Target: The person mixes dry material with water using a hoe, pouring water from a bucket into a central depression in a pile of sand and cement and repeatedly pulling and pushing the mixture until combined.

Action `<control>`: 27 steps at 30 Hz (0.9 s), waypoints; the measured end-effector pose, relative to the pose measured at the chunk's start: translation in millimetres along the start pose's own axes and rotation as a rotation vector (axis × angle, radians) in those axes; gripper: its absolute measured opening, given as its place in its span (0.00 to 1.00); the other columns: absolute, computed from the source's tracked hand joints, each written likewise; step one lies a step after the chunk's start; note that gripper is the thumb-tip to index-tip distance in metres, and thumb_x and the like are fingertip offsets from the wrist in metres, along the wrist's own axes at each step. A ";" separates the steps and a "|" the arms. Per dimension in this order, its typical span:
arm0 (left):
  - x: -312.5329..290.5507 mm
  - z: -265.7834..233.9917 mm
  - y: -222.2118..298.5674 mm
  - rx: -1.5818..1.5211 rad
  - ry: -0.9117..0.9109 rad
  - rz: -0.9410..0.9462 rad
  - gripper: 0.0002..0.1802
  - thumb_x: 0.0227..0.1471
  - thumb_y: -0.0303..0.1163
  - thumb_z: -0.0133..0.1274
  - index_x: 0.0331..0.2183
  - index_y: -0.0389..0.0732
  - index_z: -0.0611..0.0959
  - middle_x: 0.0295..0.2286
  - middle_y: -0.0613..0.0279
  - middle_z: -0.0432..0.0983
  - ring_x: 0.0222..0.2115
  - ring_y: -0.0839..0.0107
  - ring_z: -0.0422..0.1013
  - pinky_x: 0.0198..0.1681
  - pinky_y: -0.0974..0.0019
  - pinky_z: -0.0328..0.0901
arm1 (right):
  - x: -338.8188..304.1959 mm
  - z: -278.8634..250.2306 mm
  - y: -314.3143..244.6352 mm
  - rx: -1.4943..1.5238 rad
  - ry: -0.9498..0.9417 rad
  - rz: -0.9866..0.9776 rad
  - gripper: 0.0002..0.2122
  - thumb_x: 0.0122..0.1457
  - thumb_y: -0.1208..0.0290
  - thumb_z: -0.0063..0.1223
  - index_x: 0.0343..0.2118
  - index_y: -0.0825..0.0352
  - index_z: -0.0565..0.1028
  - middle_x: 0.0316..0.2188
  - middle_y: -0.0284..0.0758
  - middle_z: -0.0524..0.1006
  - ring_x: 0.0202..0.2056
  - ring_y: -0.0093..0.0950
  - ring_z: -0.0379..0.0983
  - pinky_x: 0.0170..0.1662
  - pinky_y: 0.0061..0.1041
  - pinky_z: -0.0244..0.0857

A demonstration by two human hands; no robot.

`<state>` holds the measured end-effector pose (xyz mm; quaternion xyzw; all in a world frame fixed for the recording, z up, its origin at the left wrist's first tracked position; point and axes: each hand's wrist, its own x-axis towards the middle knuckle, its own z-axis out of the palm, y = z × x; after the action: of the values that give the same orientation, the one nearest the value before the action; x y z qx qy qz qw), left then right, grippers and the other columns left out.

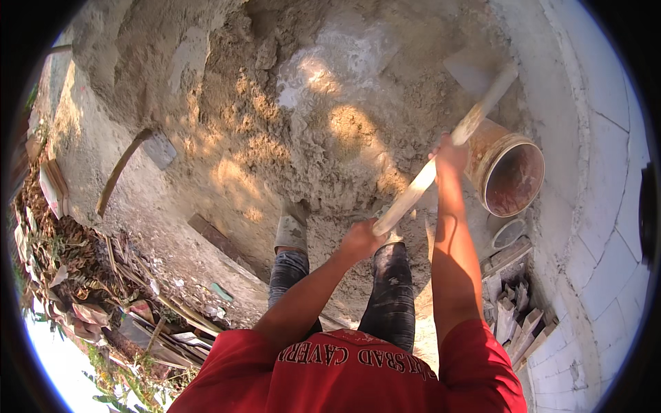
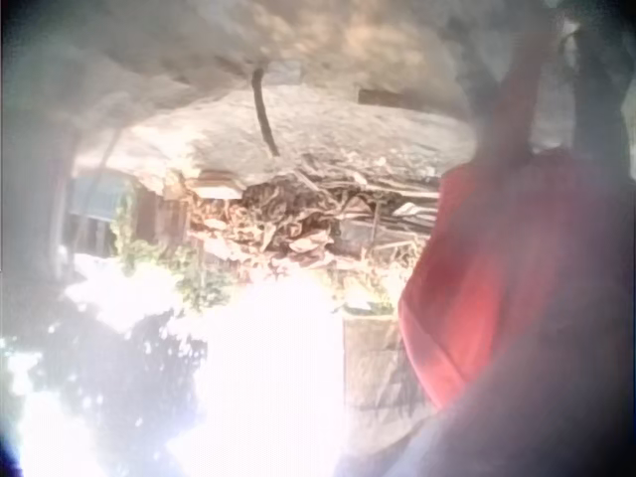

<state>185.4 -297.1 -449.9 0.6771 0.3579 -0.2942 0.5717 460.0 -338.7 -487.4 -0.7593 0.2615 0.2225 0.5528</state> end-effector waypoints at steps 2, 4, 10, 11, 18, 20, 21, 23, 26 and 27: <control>21.5 -20.7 41.4 0.053 -0.105 0.093 0.25 0.48 0.44 0.61 0.44 0.36 0.81 0.33 0.43 0.81 0.36 0.47 0.78 0.40 0.51 0.71 | 66.3 -13.8 -11.0 -0.095 -0.032 0.065 0.09 0.62 0.69 0.52 0.33 0.72 0.71 0.21 0.34 0.71 0.17 0.25 0.68 0.20 0.29 0.66; 12.0 -39.8 38.5 0.051 -0.125 -0.017 0.25 0.48 0.43 0.61 0.42 0.34 0.81 0.32 0.41 0.81 0.36 0.46 0.78 0.40 0.52 0.71 | 53.2 3.5 23.7 -0.153 -0.032 0.175 0.09 0.64 0.68 0.49 0.31 0.70 0.71 0.20 0.33 0.70 0.17 0.25 0.67 0.21 0.29 0.65; -160.4 -104.2 -74.5 0.235 -0.026 -0.260 0.18 0.48 0.40 0.59 0.35 0.35 0.80 0.30 0.38 0.79 0.36 0.41 0.76 0.40 0.47 0.71 | -136.3 51.0 167.5 0.133 -0.107 0.541 0.05 0.63 0.72 0.48 0.38 0.63 0.65 0.20 0.31 0.65 0.17 0.25 0.66 0.19 0.29 0.64; -190.0 -110.6 -84.4 0.211 0.000 -0.309 0.18 0.48 0.40 0.60 0.35 0.35 0.81 0.29 0.38 0.79 0.35 0.40 0.76 0.39 0.46 0.71 | -169.4 62.2 167.3 0.040 -0.130 0.608 0.06 0.62 0.73 0.50 0.38 0.64 0.65 0.21 0.31 0.66 0.17 0.24 0.65 0.19 0.29 0.64; -190.8 -73.7 -89.9 0.027 0.084 -0.216 0.17 0.48 0.39 0.61 0.36 0.37 0.82 0.29 0.41 0.79 0.33 0.41 0.76 0.37 0.46 0.71 | -201.8 69.1 78.9 0.017 -0.155 0.365 0.11 0.59 0.74 0.52 0.41 0.64 0.63 0.22 0.31 0.67 0.16 0.22 0.65 0.18 0.26 0.64; -107.6 -71.1 -47.1 -0.001 0.128 -0.096 0.17 0.49 0.39 0.61 0.38 0.38 0.82 0.29 0.41 0.79 0.33 0.42 0.76 0.36 0.47 0.71 | -133.2 71.3 30.1 0.064 -0.151 0.140 0.13 0.61 0.73 0.51 0.45 0.68 0.63 0.22 0.32 0.69 0.17 0.22 0.67 0.19 0.25 0.65; -57.9 -68.6 -41.7 0.000 0.197 0.059 0.18 0.48 0.39 0.62 0.38 0.38 0.82 0.30 0.41 0.79 0.34 0.42 0.76 0.37 0.47 0.71 | -87.4 80.4 15.8 -0.021 -0.134 -0.079 0.12 0.61 0.71 0.52 0.43 0.68 0.63 0.22 0.32 0.69 0.18 0.22 0.68 0.19 0.24 0.65; 30.6 -90.7 -19.5 0.029 0.263 0.264 0.20 0.48 0.38 0.62 0.42 0.37 0.82 0.32 0.39 0.80 0.36 0.43 0.76 0.40 0.48 0.71 | -26.0 126.2 -53.8 -0.061 -0.163 -0.218 0.12 0.60 0.71 0.51 0.41 0.72 0.64 0.22 0.34 0.71 0.19 0.25 0.70 0.21 0.27 0.68; 105.5 -142.6 46.4 -0.145 0.215 0.209 0.23 0.51 0.38 0.60 0.46 0.34 0.80 0.26 0.48 0.80 0.26 0.60 0.78 0.30 0.59 0.71 | 53.7 170.0 -109.3 -0.064 -0.142 -0.367 0.14 0.60 0.70 0.50 0.41 0.76 0.65 0.22 0.38 0.73 0.20 0.27 0.72 0.24 0.29 0.70; 103.1 -148.7 36.1 -0.143 0.221 0.183 0.23 0.51 0.38 0.60 0.46 0.34 0.80 0.26 0.48 0.80 0.26 0.60 0.78 0.30 0.59 0.71 | 49.6 189.4 -110.4 -0.135 -0.198 -0.274 0.14 0.59 0.71 0.50 0.41 0.79 0.67 0.22 0.39 0.73 0.19 0.29 0.73 0.26 0.30 0.71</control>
<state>272.3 -138.7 -487.1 0.6928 0.3757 -0.1383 0.5998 559.8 -137.3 -493.5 -0.7975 0.0842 0.2359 0.5488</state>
